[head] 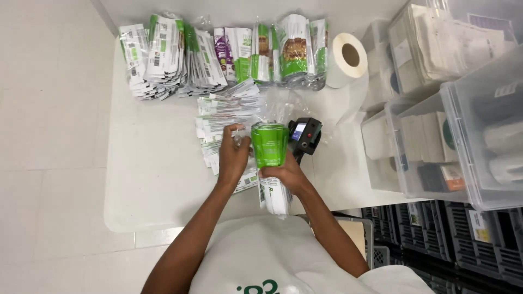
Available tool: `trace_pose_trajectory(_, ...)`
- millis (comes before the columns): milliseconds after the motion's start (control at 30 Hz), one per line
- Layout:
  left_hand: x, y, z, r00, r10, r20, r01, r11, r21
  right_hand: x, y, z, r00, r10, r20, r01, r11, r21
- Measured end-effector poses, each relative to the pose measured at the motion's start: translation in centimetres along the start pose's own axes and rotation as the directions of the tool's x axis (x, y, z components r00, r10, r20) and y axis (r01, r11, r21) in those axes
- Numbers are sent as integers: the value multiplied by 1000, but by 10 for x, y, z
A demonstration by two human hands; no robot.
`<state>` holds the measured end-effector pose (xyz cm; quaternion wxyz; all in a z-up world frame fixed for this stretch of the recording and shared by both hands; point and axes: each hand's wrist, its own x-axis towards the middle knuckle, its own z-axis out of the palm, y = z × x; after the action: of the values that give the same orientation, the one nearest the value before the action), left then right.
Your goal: The person scans barcodes on a stack of white labels using a handheld barcode scanner. After scanning, the person gathers the labels, places them into a clear plastic bag, and seals the bag.
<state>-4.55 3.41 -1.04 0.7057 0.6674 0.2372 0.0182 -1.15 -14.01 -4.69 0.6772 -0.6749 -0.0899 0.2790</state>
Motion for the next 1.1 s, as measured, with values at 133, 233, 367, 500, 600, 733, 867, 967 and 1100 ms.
trace_pose_trajectory(133,-13,14,-5,968,88,-234,-106,992,-63,-21,-77,58,999,-18,-31,9,965,-262)
trace_pose_trajectory(233,-21,-9,-2,943,205,-261,-215,977,-7,-26,-101,82,977,164,-138,-214,794,-569)
trace_pose_trajectory(367,-33,-62,2,875,474,-98,-418,842,341,-25,-72,86,943,261,-207,-332,787,-520)
trace_pose_trajectory(500,-28,-82,-8,810,587,-17,-516,725,456,-40,-88,107,933,287,-218,-360,722,-590)
trace_pose_trajectory(600,-23,-72,-12,722,686,89,-649,627,430,-35,-51,98,966,170,-195,-258,697,-669)
trace_pose_trajectory(733,-46,-99,-14,735,634,241,-667,611,427,-22,-43,83,963,175,-204,-258,810,-527)
trace_pose_trajectory(867,-67,-65,-23,935,249,253,-311,919,242,-30,-40,76,918,290,-272,-331,937,-117)
trace_pose_trajectory(967,-72,-50,-32,943,-71,326,-21,962,270,-38,-38,65,870,399,-291,-432,900,-59)
trace_pose_trajectory(1100,-61,-28,-27,827,-377,417,326,926,191,-34,-58,76,892,375,-254,-398,916,-44)
